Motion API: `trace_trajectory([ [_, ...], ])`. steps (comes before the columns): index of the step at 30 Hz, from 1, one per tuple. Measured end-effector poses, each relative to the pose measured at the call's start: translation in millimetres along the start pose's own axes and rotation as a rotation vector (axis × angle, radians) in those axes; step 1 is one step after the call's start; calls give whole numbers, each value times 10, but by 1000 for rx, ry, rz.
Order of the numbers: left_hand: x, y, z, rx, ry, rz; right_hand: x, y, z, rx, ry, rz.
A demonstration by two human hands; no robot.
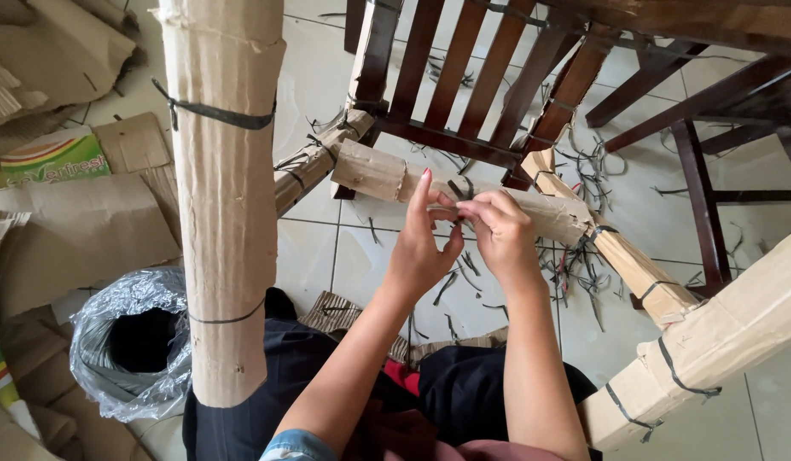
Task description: Wrapping a wooden chair with cardboard and securing it with plastic ties using scissors.
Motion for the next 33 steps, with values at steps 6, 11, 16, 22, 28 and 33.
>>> trace_trajectory([
  [6,46,14,7,14,-41,113,-4,-97,-22,249,-76,-1],
  [11,84,128,-6,-8,12,167,-15,-180,-7,379,-148,-32],
  [16,164,228,-213,64,100,252,-76,-269,-54,460,-192,5],
  [22,267,34,-344,57,332,-26,-235,-287,-146,439,-266,43],
  [28,147,43,-376,-211,218,-79,-381,-305,-206,439,-413,53],
  [33,20,60,-244,-138,97,99,-233,-143,-161,335,-443,79],
])
Point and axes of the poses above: each hand's wrist, its own z-axis towards the middle knuckle, its own y-axis out of the back of the hand, x = y × z, the point moved 10 cm from there along z, towards the middle knuckle, and after that the axes turned 5 degrees about z, right-handed, at the moved point
